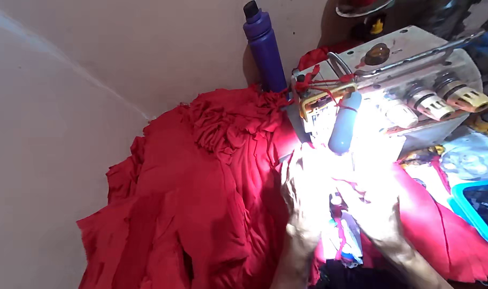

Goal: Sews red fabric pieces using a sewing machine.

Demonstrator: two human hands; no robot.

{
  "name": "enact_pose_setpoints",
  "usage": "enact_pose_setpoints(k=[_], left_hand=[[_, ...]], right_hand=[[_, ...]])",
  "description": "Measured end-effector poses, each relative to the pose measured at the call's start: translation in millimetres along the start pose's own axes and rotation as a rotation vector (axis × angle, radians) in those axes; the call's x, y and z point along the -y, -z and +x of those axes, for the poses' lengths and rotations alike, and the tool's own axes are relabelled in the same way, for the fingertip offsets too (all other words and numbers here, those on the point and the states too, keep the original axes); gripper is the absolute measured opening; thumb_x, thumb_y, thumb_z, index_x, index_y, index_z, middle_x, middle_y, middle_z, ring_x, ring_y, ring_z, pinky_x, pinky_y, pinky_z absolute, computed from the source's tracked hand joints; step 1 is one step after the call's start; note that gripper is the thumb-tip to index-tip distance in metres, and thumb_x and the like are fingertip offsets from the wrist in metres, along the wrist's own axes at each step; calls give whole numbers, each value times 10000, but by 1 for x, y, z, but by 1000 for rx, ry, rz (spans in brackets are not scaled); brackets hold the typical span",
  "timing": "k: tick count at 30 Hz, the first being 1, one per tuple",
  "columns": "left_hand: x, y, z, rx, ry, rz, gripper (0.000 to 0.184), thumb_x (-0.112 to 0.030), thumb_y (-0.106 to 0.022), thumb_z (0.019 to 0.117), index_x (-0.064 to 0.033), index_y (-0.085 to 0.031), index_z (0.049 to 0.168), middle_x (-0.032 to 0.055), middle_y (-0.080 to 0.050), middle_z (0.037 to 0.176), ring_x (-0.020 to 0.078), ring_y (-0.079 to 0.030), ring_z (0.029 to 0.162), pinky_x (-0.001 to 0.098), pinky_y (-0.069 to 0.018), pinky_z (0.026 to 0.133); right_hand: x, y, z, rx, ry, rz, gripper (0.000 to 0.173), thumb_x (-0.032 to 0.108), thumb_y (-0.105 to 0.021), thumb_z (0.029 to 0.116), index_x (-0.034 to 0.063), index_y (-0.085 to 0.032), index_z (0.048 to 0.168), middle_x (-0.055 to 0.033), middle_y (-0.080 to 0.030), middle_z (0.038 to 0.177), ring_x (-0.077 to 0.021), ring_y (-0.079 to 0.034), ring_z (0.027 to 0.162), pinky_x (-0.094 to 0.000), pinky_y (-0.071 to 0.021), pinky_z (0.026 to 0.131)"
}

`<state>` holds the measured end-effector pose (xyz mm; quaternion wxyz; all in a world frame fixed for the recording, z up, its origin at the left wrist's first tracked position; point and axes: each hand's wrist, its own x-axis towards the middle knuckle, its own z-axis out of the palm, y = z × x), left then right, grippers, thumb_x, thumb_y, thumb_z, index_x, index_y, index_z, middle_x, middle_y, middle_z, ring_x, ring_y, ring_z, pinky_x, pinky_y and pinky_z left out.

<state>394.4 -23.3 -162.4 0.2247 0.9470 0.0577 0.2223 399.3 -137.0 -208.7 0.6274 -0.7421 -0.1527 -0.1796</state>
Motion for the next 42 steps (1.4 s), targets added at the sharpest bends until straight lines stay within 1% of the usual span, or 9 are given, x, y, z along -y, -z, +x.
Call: enact_pose_setpoints(k=[5,9,12,15,18,25,30,37,42], left_hand=[[17,16,45,143,61,14,354,-226,-665,990,-73,-589,1300,205,-685,1109,381,-671,1014,581,-525,850],[37,11,107,242,78,74,414,-274,-515,1062,-20,-556,1388,234,-660,1263,387,-621,1214,584,-440,1042],[80,7,115,200,55,-312,418,-197,-431,1088,6,-501,1447,203,-575,1420,275,-568,1300,454,-441,1094],[91,22,83,36,24,-564,377,-141,-416,1078,67,-550,1363,212,-598,1360,218,-598,1238,356,-480,1050],[69,46,11,-160,-17,-467,348,-128,-483,1057,63,-579,1331,216,-625,1319,228,-634,1191,344,-515,1020],[51,37,-143,-266,4,-502,164,-33,-615,918,48,-723,1011,98,-728,1043,115,-681,1044,267,-559,929],[43,36,-188,-170,39,-553,135,-14,-635,902,46,-736,969,84,-732,1000,66,-688,995,200,-558,916],[31,26,-190,-101,35,-581,128,7,-658,880,30,-758,956,89,-725,998,64,-678,1014,177,-539,932],[27,19,-187,56,-1,-640,127,6,-658,889,24,-760,963,85,-732,976,63,-684,969,184,-547,902]], right_hand=[[-1,8,0,36,91,-189,237,188,-614,965,28,-775,1031,-48,-714,759,-62,-665,665,-225,-560,636],[-3,38,-29,115,179,-233,245,202,-606,980,33,-783,986,-79,-752,862,-74,-692,758,-215,-557,708],[-3,71,-61,208,206,-301,252,205,-594,986,36,-780,977,-84,-751,837,-75,-686,742,-203,-536,704],[-11,92,-94,287,293,-423,284,300,-614,983,74,-773,916,-87,-748,849,-174,-690,784,-299,-529,685],[-31,93,-113,334,511,-663,285,341,-568,988,106,-727,969,-137,-726,952,-328,-692,886,-406,-531,680],[-63,85,-123,152,770,-802,111,106,-541,1027,106,-651,1045,-116,-629,973,-282,-579,917,-343,-440,833],[-53,103,-132,272,635,-583,195,109,-546,1028,95,-737,1062,-121,-721,909,-290,-662,884,-386,-494,843],[-30,108,-122,330,298,-328,146,203,-646,901,103,-724,828,-68,-704,851,-182,-632,904,-283,-460,835],[-19,128,-106,450,137,-181,181,216,-632,943,88,-758,927,-38,-732,1017,-65,-655,995,-209,-509,894]])
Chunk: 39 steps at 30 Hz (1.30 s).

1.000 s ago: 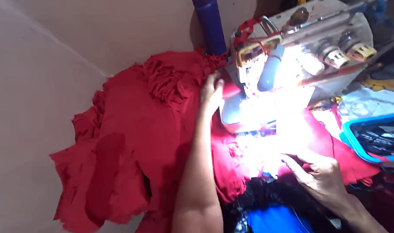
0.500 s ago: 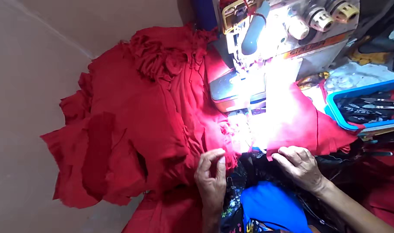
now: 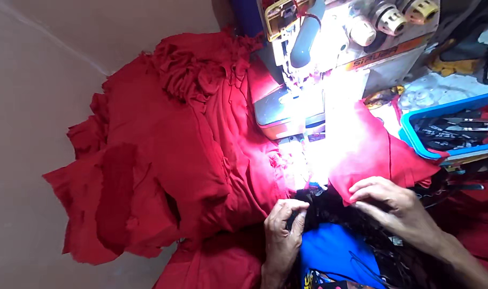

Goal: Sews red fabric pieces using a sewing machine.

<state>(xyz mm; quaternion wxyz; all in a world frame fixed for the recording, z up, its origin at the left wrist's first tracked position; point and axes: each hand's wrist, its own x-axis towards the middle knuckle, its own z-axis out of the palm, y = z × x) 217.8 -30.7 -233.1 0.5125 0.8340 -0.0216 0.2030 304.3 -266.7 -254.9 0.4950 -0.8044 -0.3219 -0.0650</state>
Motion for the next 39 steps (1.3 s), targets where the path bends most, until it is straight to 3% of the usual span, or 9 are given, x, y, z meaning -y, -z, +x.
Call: enact_pose_setpoints(k=[6,13,18,20,25,27,31,35,39], left_hand=[[-13,-10,7,331,-127,-271,143,37,-655,896,92,-729,1005,163,-733,1000,146,-690,999,246,-548,928],[-21,-32,21,407,-146,-296,181,-4,-576,977,94,-725,1007,165,-724,961,145,-686,945,247,-545,894],[-44,-39,82,552,176,-488,501,-200,-257,1103,112,-642,1179,82,-706,991,49,-660,909,230,-541,850],[-52,-44,96,458,279,-532,504,-256,-234,1099,37,-644,1114,5,-682,903,30,-649,848,222,-545,792],[-49,-59,83,253,176,-588,128,-35,-715,877,34,-674,977,9,-701,815,26,-672,747,204,-574,706],[-48,-64,77,175,250,-616,49,102,-651,878,59,-666,900,33,-716,750,50,-685,683,204,-583,669],[-20,-58,62,127,196,-178,116,-28,-645,951,50,-723,917,49,-723,757,52,-699,683,212,-599,688],[-21,-57,44,96,28,462,185,-145,-707,889,12,-747,976,102,-712,758,224,-697,672,401,-571,628],[-41,-53,61,56,-21,431,303,-199,-717,902,37,-700,1091,110,-678,824,197,-642,694,356,-543,657]], right_hand=[[3,21,17,-74,-77,-30,186,233,-621,944,99,-749,963,50,-726,923,66,-646,865,-121,-524,803],[25,17,35,-265,-149,-22,185,219,-630,959,46,-672,1010,73,-671,882,110,-601,816,-92,-505,766],[54,41,59,-383,82,-65,212,147,-582,1006,-33,-664,1082,-2,-691,962,66,-623,885,-125,-521,830],[58,42,58,-376,142,-93,213,170,-587,1016,-10,-689,1063,-9,-712,965,50,-639,911,-140,-523,850],[43,24,47,-291,40,32,124,159,-638,941,74,-725,963,75,-699,883,98,-624,837,-92,-519,797],[36,22,47,-235,-35,21,144,174,-619,941,85,-730,964,83,-686,856,109,-609,795,-80,-507,762],[40,41,68,-286,-183,-73,190,210,-592,987,54,-687,1043,10,-665,858,21,-599,736,-180,-499,668],[50,69,88,-480,65,63,182,191,-577,1042,62,-609,1166,75,-649,1022,33,-634,909,-163,-546,807],[66,63,76,-415,177,28,210,253,-565,1051,91,-652,1153,59,-687,1057,-2,-656,954,-211,-565,829]])
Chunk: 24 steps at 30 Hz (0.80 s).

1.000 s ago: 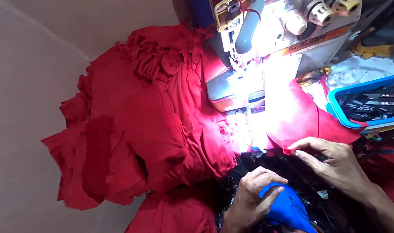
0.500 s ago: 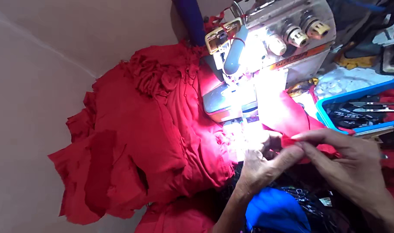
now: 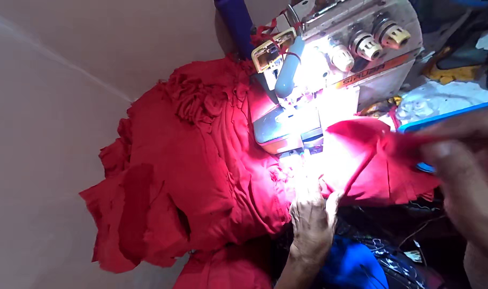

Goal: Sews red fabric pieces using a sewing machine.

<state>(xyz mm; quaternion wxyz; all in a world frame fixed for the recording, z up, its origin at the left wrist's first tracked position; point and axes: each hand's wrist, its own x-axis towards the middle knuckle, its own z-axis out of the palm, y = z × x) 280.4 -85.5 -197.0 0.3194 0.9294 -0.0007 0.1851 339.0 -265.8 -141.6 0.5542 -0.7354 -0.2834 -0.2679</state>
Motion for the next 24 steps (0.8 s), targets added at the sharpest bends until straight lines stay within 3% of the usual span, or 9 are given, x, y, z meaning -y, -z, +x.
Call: enact_pose_setpoints(k=[2,4,7,9,12,14,16,20,24], left_hand=[[-9,10,21,145,122,-296,231,-163,-550,1013,11,-704,1012,34,-655,785,66,-614,714,249,-519,694],[-9,12,44,308,319,-541,305,-190,-413,1089,15,-634,1048,-14,-602,770,-12,-581,701,181,-510,686],[0,-3,76,354,459,-412,471,-429,-438,1087,-22,-675,1095,100,-631,832,152,-589,728,369,-508,690],[6,-17,86,291,387,-346,453,-464,-517,1051,-55,-674,937,76,-583,728,155,-554,630,351,-477,579],[8,-25,89,215,183,-275,339,-344,-579,1046,-32,-701,994,144,-637,805,250,-603,713,435,-502,637],[5,-27,88,164,74,-297,254,-270,-580,1050,-55,-711,1081,114,-671,852,193,-622,718,378,-527,648],[-2,-28,90,57,-32,-407,166,-167,-634,1013,-29,-723,1038,72,-686,844,85,-618,696,253,-524,645],[-24,-3,86,78,27,-854,151,-48,-634,983,-18,-740,1086,-5,-737,957,-4,-674,811,188,-568,729],[-28,23,69,102,3,-971,181,25,-606,953,-48,-744,1045,-34,-746,925,3,-689,807,204,-589,732]], right_hand=[[5,-5,-17,108,27,17,199,268,-546,1061,122,-673,1107,57,-695,1014,25,-643,945,-173,-542,830],[6,-10,-33,196,64,92,225,237,-523,1079,70,-675,1068,-23,-713,979,-9,-654,958,-161,-514,861],[4,-11,-47,278,105,114,240,207,-479,1092,41,-649,1057,-79,-706,952,-51,-651,945,-151,-490,861],[-2,-9,-52,296,91,101,242,211,-479,1089,53,-657,1045,-73,-706,925,-59,-654,913,-160,-489,836],[-10,-1,-52,325,52,125,252,233,-490,1087,58,-665,1043,-55,-699,901,-19,-639,864,-132,-482,793],[-12,3,-50,326,25,161,246,236,-507,1079,55,-670,1042,-37,-691,896,21,-623,856,-100,-474,782],[-11,5,-46,321,10,211,245,234,-520,1075,46,-671,1037,-28,-689,901,42,-616,865,-87,-475,798],[-7,-7,-33,203,-13,198,234,244,-542,1067,63,-688,1041,14,-711,929,55,-635,886,-107,-508,816],[-6,-25,-3,42,-63,161,103,164,-639,966,77,-687,993,109,-645,786,93,-586,706,-84,-507,669]])
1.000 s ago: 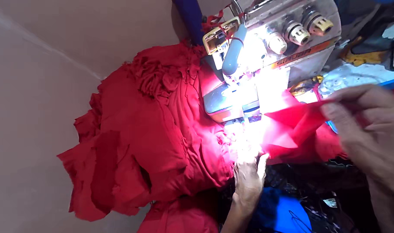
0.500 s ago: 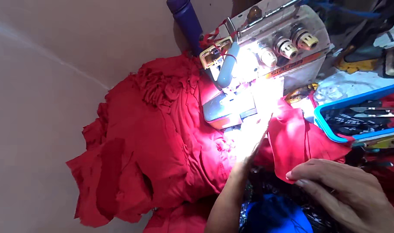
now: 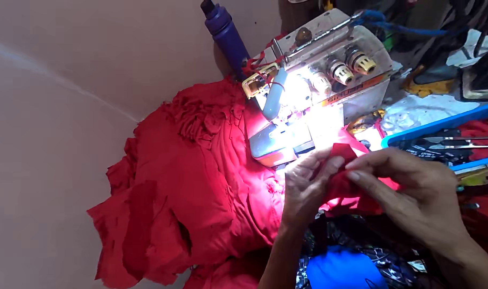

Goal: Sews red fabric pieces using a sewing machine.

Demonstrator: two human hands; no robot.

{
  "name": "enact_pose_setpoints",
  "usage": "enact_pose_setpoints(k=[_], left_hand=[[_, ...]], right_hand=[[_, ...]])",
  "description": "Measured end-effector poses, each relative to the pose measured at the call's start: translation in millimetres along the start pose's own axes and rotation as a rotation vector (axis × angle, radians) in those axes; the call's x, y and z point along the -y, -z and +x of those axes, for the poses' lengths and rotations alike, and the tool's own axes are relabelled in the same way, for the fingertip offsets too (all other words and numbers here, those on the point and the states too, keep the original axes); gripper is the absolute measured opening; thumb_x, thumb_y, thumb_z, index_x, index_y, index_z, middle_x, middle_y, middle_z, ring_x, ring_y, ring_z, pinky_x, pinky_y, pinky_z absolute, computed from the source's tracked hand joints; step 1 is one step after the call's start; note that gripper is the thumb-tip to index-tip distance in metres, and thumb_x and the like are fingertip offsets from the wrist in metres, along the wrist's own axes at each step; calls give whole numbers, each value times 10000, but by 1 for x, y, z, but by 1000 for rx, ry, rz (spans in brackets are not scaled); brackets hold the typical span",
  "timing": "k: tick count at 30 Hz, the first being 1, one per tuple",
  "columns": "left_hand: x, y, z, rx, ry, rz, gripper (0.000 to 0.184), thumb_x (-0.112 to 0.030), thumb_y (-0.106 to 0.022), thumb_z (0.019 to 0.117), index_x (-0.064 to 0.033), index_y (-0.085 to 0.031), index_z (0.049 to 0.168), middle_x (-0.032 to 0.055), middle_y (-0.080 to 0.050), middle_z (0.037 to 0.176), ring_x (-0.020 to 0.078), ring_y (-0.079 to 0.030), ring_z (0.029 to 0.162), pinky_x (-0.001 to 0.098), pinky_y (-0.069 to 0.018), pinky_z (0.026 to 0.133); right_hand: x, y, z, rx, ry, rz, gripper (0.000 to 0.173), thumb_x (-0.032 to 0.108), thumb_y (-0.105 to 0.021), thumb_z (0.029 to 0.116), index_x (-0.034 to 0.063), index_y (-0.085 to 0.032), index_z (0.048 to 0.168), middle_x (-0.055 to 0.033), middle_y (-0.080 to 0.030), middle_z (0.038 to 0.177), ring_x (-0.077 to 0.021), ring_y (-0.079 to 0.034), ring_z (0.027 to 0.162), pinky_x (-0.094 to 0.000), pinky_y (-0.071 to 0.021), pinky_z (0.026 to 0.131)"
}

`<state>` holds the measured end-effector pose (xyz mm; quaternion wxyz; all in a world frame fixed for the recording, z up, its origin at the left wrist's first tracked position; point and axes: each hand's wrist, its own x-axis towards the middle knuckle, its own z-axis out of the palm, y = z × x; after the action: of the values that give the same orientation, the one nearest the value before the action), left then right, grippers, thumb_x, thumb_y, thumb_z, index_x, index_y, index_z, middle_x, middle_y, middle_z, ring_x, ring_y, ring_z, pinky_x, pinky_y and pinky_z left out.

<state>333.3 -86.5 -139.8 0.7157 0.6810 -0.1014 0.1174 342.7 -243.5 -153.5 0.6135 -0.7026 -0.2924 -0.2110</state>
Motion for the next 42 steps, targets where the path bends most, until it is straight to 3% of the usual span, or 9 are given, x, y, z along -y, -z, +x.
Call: enact_pose_setpoints(k=[3,10,13,19,25,32,34,37,42], left_hand=[[-7,13,-11,-12,-61,101,210,61,-582,940,-18,-743,1050,-25,-742,960,0,-683,861,198,-580,789],[-13,41,-34,-27,-81,192,197,50,-513,967,68,-703,1017,-32,-705,889,-65,-641,843,134,-541,791],[-13,51,-46,-35,-109,157,188,-91,-598,994,59,-705,1031,-33,-719,913,-46,-657,860,165,-560,805],[-33,84,-62,-27,-229,446,145,3,-607,961,73,-732,981,34,-735,909,-20,-669,864,160,-557,824],[-68,112,-72,13,-346,597,196,-101,-597,1011,34,-736,985,12,-721,898,-38,-645,861,131,-535,802],[-71,132,-59,-37,-416,602,155,-107,-643,982,-17,-769,970,-21,-699,909,-22,-631,865,137,-535,784],[-70,132,-45,-46,-443,622,133,-107,-672,959,-38,-785,956,-21,-680,885,-15,-621,832,134,-529,753],[-61,132,-10,-71,-420,624,94,-57,-727,883,-28,-791,946,-10,-726,878,-3,-666,825,151,-557,745],[-15,126,52,-85,-209,600,179,-7,-762,873,-15,-749,1051,70,-749,999,83,-697,853,254,-572,783]], right_hand=[[1,-13,10,7,-41,23,76,151,-669,934,85,-651,968,112,-603,729,86,-553,630,-77,-486,591],[2,-44,2,50,-94,84,103,204,-680,936,128,-614,959,127,-597,707,83,-563,619,-87,-500,594],[5,-57,-1,75,-128,101,144,215,-668,945,126,-587,1023,136,-584,676,81,-558,595,-90,-492,579],[19,-72,-10,375,-220,229,332,174,-595,936,85,-589,1256,135,-653,770,114,-553,631,-72,-467,584],[27,-82,-14,589,-268,402,208,91,-585,917,39,-660,1104,128,-655,805,131,-534,674,-56,-440,594],[30,-89,-18,519,-167,373,143,136,-584,957,42,-690,944,117,-627,723,141,-537,669,-43,-442,610],[24,-90,-14,458,-139,333,193,177,-611,969,28,-733,963,65,-705,849,124,-603,790,-61,-494,686],[10,-99,-4,301,-101,186,218,203,-614,944,37,-755,963,-22,-681,1002,67,-627,942,-87,-533,765],[-28,-114,17,165,-435,73,194,149,-604,955,6,-713,1025,53,-693,855,95,-617,758,-103,-514,707]])
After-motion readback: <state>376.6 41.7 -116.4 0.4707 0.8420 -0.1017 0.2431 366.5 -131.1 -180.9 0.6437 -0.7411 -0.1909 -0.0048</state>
